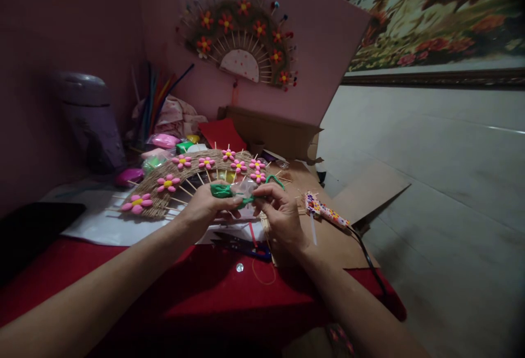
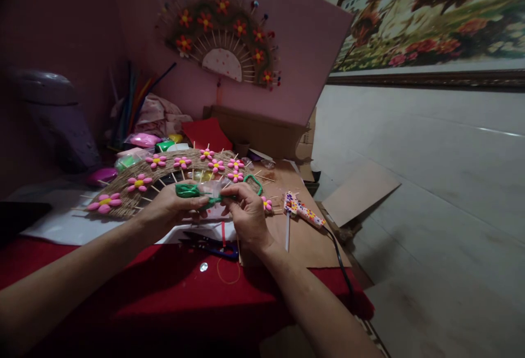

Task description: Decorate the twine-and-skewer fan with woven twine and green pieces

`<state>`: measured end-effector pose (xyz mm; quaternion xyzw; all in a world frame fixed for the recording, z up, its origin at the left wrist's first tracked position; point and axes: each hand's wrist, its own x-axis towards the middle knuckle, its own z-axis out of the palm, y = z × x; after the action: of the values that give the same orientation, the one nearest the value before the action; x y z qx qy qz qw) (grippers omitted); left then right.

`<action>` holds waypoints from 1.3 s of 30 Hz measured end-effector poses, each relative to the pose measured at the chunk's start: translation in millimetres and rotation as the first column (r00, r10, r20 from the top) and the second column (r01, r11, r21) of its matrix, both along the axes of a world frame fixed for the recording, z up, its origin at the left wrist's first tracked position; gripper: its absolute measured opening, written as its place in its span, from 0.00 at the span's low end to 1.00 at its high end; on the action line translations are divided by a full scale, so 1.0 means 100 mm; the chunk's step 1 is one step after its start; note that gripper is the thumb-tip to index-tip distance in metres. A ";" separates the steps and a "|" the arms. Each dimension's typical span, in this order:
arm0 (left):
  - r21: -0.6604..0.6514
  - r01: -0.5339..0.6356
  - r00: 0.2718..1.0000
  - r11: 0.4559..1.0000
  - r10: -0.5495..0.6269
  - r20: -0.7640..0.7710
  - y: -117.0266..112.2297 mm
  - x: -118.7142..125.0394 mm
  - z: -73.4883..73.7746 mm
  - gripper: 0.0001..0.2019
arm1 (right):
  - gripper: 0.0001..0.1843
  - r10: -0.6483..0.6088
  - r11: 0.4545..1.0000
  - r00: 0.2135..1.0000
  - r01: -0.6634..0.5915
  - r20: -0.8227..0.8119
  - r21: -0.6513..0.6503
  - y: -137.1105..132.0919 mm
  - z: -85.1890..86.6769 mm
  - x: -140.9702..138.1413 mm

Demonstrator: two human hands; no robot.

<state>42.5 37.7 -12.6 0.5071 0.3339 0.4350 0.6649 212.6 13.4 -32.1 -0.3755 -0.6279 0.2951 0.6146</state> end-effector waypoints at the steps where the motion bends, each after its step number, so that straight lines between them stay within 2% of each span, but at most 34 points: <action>1: -0.005 0.034 0.999 0.999 -0.034 -0.010 -0.01 0.00 0.00 0.15 | 0.05 -0.014 0.999 0.999 0.012 0.046 0.046 0.00 0.00 0.00; 4: -0.010 0.091 0.996 0.996 -0.091 -0.024 -0.02 0.01 -0.03 0.17 | 0.12 -0.066 0.985 0.978 0.033 0.197 0.167 -0.02 -0.02 0.00; 7: 0.052 0.121 0.993 0.991 -0.120 -0.019 -0.01 0.04 -0.08 0.17 | 0.14 -0.103 0.975 0.954 0.040 0.282 0.218 -0.04 -0.03 -0.01; 9: 0.082 0.113 0.994 0.990 -0.112 -0.019 0.00 0.06 -0.09 0.16 | 0.13 -0.112 0.974 0.944 0.043 0.311 0.220 -0.05 -0.04 -0.01; 18: 0.068 -0.020 0.997 0.997 0.025 -0.075 -0.03 0.09 -0.05 0.10 | 0.07 -0.069 0.989 0.912 0.008 0.405 0.151 -0.08 -0.04 -0.04; 20: 0.046 -0.074 0.995 0.996 0.077 -0.068 -0.04 0.09 -0.03 0.10 | 0.06 -0.085 0.989 0.937 0.039 0.338 0.139 -0.09 -0.05 -0.03; 23: -0.010 -0.168 0.985 0.986 0.168 -0.048 -0.01 0.07 0.01 0.11 | 0.04 -0.186 0.977 0.981 0.179 0.046 0.118 -0.07 -0.03 0.01; 26: -0.046 -0.159 0.987 0.986 0.161 0.031 0.04 0.02 0.02 0.11 | 0.06 -0.227 0.966 0.948 0.249 -0.222 0.076 -0.01 0.01 0.05; 28: -0.005 -0.096 0.991 0.995 0.096 0.089 0.07 0.00 0.01 0.11 | 0.08 -0.183 0.979 0.946 0.199 -0.268 0.036 0.03 0.02 0.06; 32: 0.053 -0.001 0.996 0.999 -0.004 0.090 0.07 -0.01 0.00 0.10 | 0.12 0.012 0.997 0.965 -0.031 -0.261 -0.069 0.04 0.05 0.04; 35: 0.018 -0.018 0.999 1.000 0.017 0.030 0.05 -0.01 0.02 0.10 | 0.13 0.142 0.964 0.924 -0.211 -0.356 -0.164 0.03 0.07 0.04; 39: -0.018 -0.032 0.999 0.999 0.032 -0.031 0.04 -0.01 0.03 0.11 | 0.14 0.204 0.911 0.876 -0.333 -0.438 -0.243 0.03 0.07 0.05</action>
<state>41.1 42.1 -9.7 0.5021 0.3560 0.4348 0.6573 218.0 16.5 -24.8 -0.3067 -0.4797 0.5445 0.6159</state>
